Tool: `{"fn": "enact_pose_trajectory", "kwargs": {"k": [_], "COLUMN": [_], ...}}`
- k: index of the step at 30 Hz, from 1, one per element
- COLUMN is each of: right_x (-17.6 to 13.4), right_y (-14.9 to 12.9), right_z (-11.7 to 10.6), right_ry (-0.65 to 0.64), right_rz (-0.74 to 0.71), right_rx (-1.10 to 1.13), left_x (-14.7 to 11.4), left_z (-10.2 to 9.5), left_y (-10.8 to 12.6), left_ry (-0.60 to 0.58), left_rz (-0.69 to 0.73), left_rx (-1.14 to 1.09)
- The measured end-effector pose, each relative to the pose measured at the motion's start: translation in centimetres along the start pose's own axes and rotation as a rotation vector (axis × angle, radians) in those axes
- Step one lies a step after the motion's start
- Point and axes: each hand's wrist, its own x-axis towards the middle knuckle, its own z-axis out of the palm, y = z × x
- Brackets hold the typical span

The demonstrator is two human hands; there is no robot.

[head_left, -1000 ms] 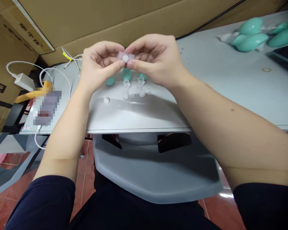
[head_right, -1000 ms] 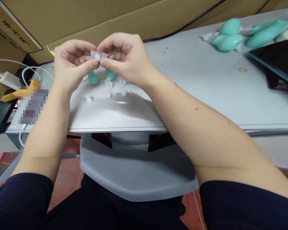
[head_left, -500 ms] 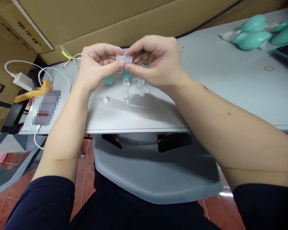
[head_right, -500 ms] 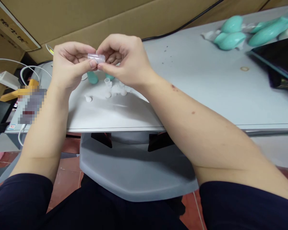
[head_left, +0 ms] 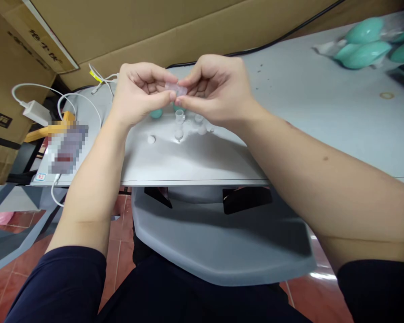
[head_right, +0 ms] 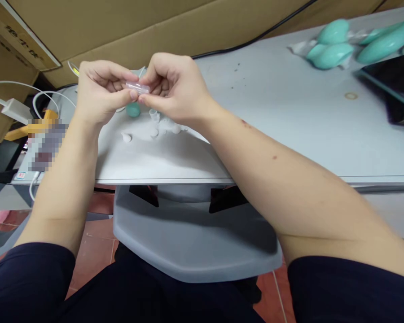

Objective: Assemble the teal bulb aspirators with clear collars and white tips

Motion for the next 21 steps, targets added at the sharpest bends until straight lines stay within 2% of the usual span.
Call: {"fn": "enact_pose_trajectory", "kwargs": {"k": [4,8,13,17,21], "right_x": [-0.1,-0.2,0.0,0.0,-0.1], "right_y": [-0.1,-0.4,-0.6,-0.4,-0.3], "right_z": [0.0,-0.2,-0.2,-0.1,-0.4], "right_ry": [-0.024,-0.022,-0.074,-0.075,-0.111], "right_rz": [0.017,0.004,0.001,0.096,0.224], "right_rx": [-0.024,0.027,0.074,0.131,0.067], "left_x": [-0.3,-0.6,-0.6,-0.6,-0.4], "left_z": [-0.4,-0.7,-0.9,-0.9,-1.5], "left_y": [0.2,0.2,0.2,-0.1,-0.6], "left_ry": [-0.052,-0.015,-0.021,-0.017,-0.072], "left_rz": [-0.003,-0.05,-0.055,0.023,0.032], "left_rx": [-0.005,0.079,0.075,0.006,0.053]}}
